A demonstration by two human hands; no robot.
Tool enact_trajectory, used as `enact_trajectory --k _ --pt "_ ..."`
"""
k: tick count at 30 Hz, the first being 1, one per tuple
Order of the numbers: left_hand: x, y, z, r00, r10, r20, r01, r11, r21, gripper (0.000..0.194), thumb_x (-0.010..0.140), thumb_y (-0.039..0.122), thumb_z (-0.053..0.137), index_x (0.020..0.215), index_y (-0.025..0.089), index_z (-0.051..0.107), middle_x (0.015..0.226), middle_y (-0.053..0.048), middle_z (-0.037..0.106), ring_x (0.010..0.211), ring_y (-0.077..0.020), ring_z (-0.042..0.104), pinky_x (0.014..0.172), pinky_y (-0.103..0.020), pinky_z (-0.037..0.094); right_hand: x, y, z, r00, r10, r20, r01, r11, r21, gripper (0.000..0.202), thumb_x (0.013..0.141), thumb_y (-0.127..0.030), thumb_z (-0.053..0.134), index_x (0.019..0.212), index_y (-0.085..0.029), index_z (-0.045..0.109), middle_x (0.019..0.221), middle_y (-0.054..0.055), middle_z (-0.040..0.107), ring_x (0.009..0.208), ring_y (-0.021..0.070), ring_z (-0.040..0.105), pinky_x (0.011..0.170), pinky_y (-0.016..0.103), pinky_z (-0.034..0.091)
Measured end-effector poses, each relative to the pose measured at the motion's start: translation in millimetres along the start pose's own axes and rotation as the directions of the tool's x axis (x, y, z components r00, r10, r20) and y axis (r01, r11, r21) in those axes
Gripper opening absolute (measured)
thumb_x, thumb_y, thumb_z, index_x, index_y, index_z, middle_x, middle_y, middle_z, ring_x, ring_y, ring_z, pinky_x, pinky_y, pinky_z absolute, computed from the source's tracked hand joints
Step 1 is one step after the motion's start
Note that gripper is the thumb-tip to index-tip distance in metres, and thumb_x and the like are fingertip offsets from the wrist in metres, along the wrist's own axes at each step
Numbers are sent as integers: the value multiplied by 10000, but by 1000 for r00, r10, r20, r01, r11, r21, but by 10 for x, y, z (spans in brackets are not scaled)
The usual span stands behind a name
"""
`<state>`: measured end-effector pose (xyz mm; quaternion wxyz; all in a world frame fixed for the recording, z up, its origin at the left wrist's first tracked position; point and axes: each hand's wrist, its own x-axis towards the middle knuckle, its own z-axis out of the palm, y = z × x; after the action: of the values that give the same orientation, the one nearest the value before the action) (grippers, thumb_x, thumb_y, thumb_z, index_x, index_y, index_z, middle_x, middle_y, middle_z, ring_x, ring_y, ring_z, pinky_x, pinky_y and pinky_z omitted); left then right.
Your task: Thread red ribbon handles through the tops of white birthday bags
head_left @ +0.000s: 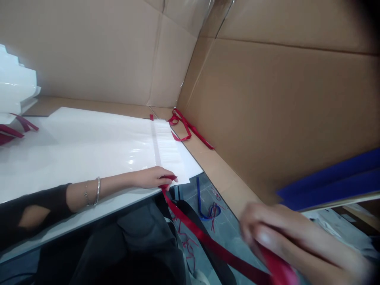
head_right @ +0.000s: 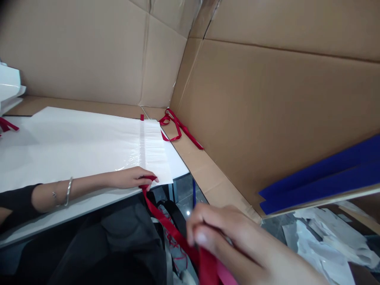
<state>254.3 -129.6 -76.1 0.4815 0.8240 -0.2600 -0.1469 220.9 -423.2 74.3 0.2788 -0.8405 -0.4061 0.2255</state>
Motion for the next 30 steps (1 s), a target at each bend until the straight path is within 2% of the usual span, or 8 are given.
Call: enact_trajectory --k 5,9,14,18,21,24,27,30 --pt "28 -128 33 946 -160 -281 99 971 -218 368 899 419 441 1038 111 588 789 -48 625 662 -126 540 629 -226 430 750 284 358 996 90 0 -90 993 -74 304 956 -333 354 1089 -200 592 955 69 659 873 199 597 772 314 448" --pt "28 -140 45 942 -138 -307 85 980 -180 376 884 430 457 1009 116 623 776 -44 623 730 -151 554 670 -242 433 1119 445 753 988 59 140 -46 995 -94 356 947 -253 353 1234 -191 555 1055 113 656 922 219 605 791 326 441" --pt "30 -125 27 946 -54 -319 52 999 -15 346 906 377 431 1015 127 644 930 -79 617 865 -175 565 777 -268 432 1175 342 989 976 16 217 21 986 -166 344 927 -223 386 1218 -187 565 980 125 665 851 227 613 723 313 435" --pt "-68 11 42 988 52 -145 -26 983 181 313 872 334 505 1076 119 603 930 -97 600 859 -199 554 789 -308 430 1049 313 912 976 15 216 19 988 -152 249 916 -201 407 1078 -177 594 887 94 651 765 188 590 661 278 408" --pt "-183 242 119 990 137 -9 -131 961 243 407 822 292 591 1203 169 518 1050 -104 573 982 -232 517 875 -356 405 918 284 707 998 1 70 -2 1000 14 140 932 -238 404 933 -178 531 751 22 606 651 130 538 615 245 386" --pt "-224 545 258 988 120 -98 -125 991 -55 443 838 288 587 1245 212 427 1159 -85 527 1062 -211 504 919 -355 411 801 195 483 994 36 -104 -13 977 214 180 938 -308 413 811 -188 453 667 -19 552 587 101 495 564 221 371" --pt "-156 848 401 959 91 -269 -195 899 -393 347 846 297 592 1132 214 413 1090 -59 532 1022 -185 536 870 -340 455 730 75 326 980 44 -196 4 971 241 191 909 -317 476 774 -182 474 702 -8 557 615 101 502 549 216 377" --pt "-50 1078 477 915 51 -399 -262 829 -494 261 825 255 618 967 197 406 958 -30 544 918 -157 567 770 -287 477 694 -14 231 963 3 -271 60 973 223 189 879 -313 525 751 -177 499 715 -7 546 627 99 497 546 213 388"
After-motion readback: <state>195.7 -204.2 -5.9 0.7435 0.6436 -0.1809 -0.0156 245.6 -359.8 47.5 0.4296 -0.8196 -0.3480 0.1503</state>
